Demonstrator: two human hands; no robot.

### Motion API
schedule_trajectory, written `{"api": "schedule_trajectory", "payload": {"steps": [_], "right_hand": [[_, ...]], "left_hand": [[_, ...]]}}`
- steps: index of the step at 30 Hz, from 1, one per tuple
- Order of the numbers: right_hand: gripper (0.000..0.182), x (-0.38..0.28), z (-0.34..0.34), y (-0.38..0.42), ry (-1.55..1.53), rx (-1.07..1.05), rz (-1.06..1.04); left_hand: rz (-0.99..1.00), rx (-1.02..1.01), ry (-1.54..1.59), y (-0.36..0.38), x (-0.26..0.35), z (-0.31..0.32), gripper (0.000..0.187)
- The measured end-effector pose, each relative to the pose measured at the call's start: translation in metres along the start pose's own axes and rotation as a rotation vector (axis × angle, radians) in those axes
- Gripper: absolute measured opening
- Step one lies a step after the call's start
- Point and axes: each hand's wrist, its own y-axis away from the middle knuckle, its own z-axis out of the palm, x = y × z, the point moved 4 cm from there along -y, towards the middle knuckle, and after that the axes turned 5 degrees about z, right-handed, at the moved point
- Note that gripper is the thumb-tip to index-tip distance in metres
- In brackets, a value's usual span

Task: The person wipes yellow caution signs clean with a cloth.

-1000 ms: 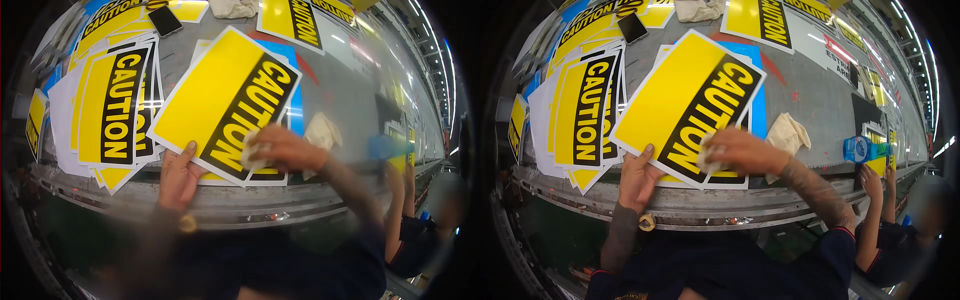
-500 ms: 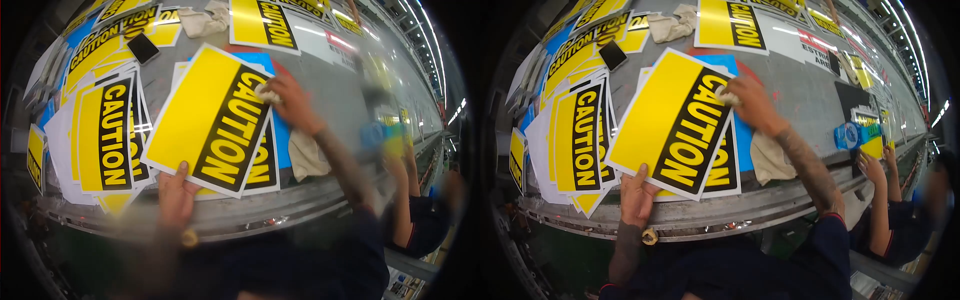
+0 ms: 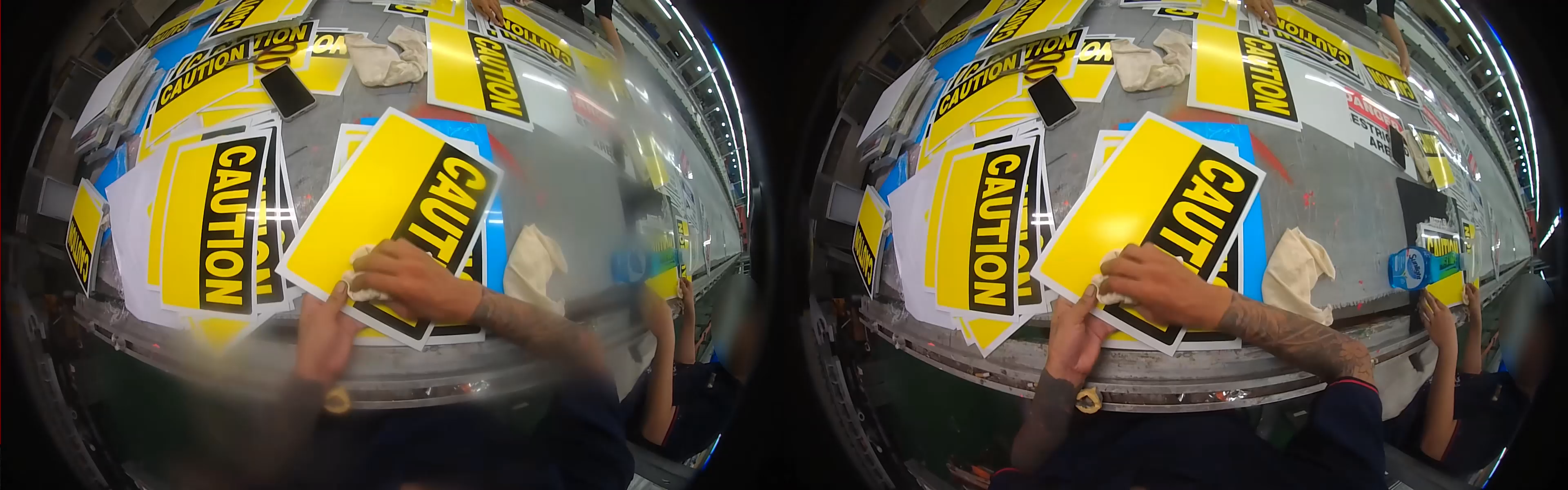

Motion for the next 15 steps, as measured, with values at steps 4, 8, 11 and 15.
{"api": "schedule_trajectory", "payload": {"steps": [4, 8, 11, 15], "right_hand": [[0.034, 0.113, -0.040, -0.016, 0.362, 0.233, 0.163], [0.030, 0.170, -0.078, -0.037, 0.386, 0.432, 0.332], [0.027, 0.135, -0.028, -0.036, 0.077, 0.312, 0.340], [0.021, 0.093, 0.007, -0.066, 0.143, 0.105, 0.099]], "left_hand": [[0.000, 0.027, -0.044, 0.002, 0.001, 0.002, 0.046], [0.012, -0.007, -0.047, 0.001, 0.000, 0.000, 0.047], [-0.003, 0.036, -0.077, -0.004, -0.004, -0.008, 0.047], [0.005, 0.024, -0.030, -0.003, -0.003, -0.005, 0.046]]}}
